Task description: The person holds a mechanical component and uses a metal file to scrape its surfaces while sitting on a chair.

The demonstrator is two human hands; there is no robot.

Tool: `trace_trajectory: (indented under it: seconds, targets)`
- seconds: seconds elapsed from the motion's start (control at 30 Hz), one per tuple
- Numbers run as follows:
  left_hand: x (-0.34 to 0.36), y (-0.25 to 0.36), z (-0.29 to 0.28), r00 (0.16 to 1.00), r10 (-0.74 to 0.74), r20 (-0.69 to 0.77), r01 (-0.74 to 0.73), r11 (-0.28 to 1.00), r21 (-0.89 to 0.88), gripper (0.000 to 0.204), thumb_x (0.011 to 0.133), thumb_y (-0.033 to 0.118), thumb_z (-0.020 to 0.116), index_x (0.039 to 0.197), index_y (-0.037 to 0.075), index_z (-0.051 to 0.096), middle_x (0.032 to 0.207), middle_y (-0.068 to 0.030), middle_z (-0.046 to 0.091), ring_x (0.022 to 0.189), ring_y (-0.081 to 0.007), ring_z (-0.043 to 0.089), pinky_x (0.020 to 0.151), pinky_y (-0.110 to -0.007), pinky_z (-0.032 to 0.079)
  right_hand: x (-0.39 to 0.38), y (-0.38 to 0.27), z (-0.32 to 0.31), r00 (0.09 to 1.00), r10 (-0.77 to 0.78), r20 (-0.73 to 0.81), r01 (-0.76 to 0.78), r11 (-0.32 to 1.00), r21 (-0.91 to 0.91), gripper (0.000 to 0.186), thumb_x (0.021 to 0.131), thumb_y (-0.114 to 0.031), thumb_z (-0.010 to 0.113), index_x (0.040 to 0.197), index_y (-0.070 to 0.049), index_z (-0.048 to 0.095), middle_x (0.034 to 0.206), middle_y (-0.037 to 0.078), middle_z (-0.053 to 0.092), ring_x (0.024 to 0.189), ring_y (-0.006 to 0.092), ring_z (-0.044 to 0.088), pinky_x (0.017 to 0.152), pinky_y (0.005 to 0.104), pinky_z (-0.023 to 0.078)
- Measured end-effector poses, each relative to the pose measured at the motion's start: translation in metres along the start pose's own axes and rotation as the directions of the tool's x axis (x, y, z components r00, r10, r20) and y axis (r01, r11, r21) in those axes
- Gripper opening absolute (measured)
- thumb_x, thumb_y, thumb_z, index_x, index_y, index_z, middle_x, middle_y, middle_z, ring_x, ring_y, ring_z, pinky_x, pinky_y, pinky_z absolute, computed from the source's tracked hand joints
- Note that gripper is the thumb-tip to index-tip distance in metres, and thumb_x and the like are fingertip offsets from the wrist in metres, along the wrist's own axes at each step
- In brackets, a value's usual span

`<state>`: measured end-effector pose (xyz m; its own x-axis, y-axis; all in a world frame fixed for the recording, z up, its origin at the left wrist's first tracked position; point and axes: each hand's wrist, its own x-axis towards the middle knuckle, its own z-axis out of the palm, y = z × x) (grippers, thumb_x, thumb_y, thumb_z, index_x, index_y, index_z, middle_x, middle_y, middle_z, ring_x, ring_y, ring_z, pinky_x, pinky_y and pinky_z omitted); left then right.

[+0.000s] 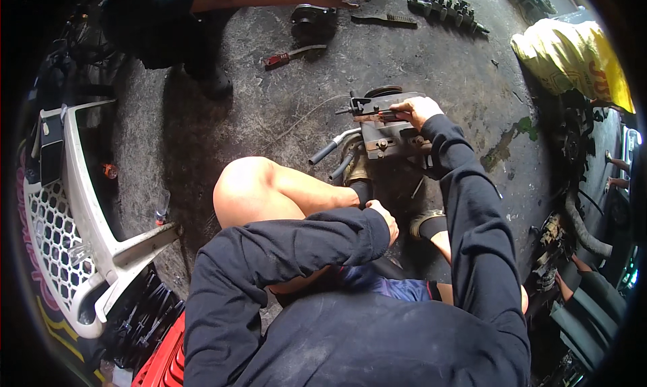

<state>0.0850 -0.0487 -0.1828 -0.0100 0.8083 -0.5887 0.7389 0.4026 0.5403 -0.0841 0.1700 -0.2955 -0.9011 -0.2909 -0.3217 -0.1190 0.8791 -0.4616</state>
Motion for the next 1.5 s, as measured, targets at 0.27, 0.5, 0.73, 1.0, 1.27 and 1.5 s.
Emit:
trace_trajectory:
  seconds: [0.27,0.5,0.73,1.0,1.27,1.5]
  targets:
    - [0.007,-0.001,0.009,0.995,0.026,-0.094,-0.022,0.999,0.045,0.015,0.078,0.032,0.060,0.072,0.019,0.062,0.057,0.0024,0.056,0.054,-0.0201,0.055,0.058,-0.043,0.035,-0.005,0.034,0.014,0.979,-0.185,0.085,0.199,0.955,-0.221,0.032,0.093,-0.025,0.057,0.124,-0.027,0.063,0.109,0.007,0.062,0.104,0.0238,0.056,0.091,0.0397,0.036]
    - [0.009,-0.009,0.010,0.998,0.056,-0.021,-0.056,0.998,-0.008,0.013,0.077,0.031,0.060,0.070,0.020,0.061,0.057,0.0040,0.054,0.055,-0.0195,0.054,0.056,-0.043,0.034,0.003,0.036,0.021,0.958,-0.248,0.144,0.268,0.954,-0.136,0.034,0.092,-0.020,0.057,0.123,-0.029,0.063,0.106,0.004,0.063,0.107,0.0229,0.056,0.088,0.0430,0.035]
    - [0.022,-0.001,0.028,0.997,-0.025,-0.074,0.024,1.000,-0.016,0.014,0.074,0.032,0.062,0.066,0.021,0.061,0.055,0.0033,0.052,0.052,-0.0210,0.050,0.056,-0.044,0.030,0.000,0.030,0.006,0.938,-0.222,0.266,0.263,0.956,-0.129,0.037,0.090,-0.018,0.060,0.125,-0.030,0.062,0.106,0.003,0.063,0.107,0.0235,0.056,0.089,0.0470,0.035]
    - [0.029,0.003,0.017,0.972,-0.049,0.228,0.063,0.997,-0.052,0.021,0.085,0.032,0.061,0.099,0.024,0.074,0.097,-0.0007,0.071,0.097,-0.0279,0.064,0.079,-0.067,0.038,-0.001,0.006,-0.012,0.958,-0.120,0.260,0.191,0.945,-0.267,0.037,0.091,-0.019,0.054,0.126,-0.028,0.060,0.111,0.001,0.062,0.112,0.0209,0.055,0.096,0.0480,0.033]
    - [0.019,0.002,0.006,1.000,-0.030,-0.001,0.030,0.999,0.019,0.009,0.075,0.029,0.064,0.069,0.023,0.063,0.058,0.0043,0.057,0.054,-0.0187,0.054,0.056,-0.042,0.034,-0.020,0.028,0.005,0.851,-0.472,0.228,0.521,0.809,-0.273,0.036,0.090,-0.021,0.056,0.125,-0.026,0.060,0.091,0.001,0.059,0.098,0.0204,0.058,0.085,0.0399,0.036]
    - [0.004,-0.030,-0.008,0.965,0.261,0.038,-0.250,0.950,-0.186,0.013,0.077,0.035,0.067,0.078,0.022,0.065,0.070,-0.0004,0.066,0.060,-0.0193,0.062,0.054,-0.038,0.042,-0.080,0.002,-0.033,0.860,0.152,-0.487,-0.005,0.957,0.289,0.021,0.092,-0.016,0.059,0.107,-0.002,0.062,0.088,0.013,0.069,0.076,0.0249,0.067,0.070,0.0341,0.052]
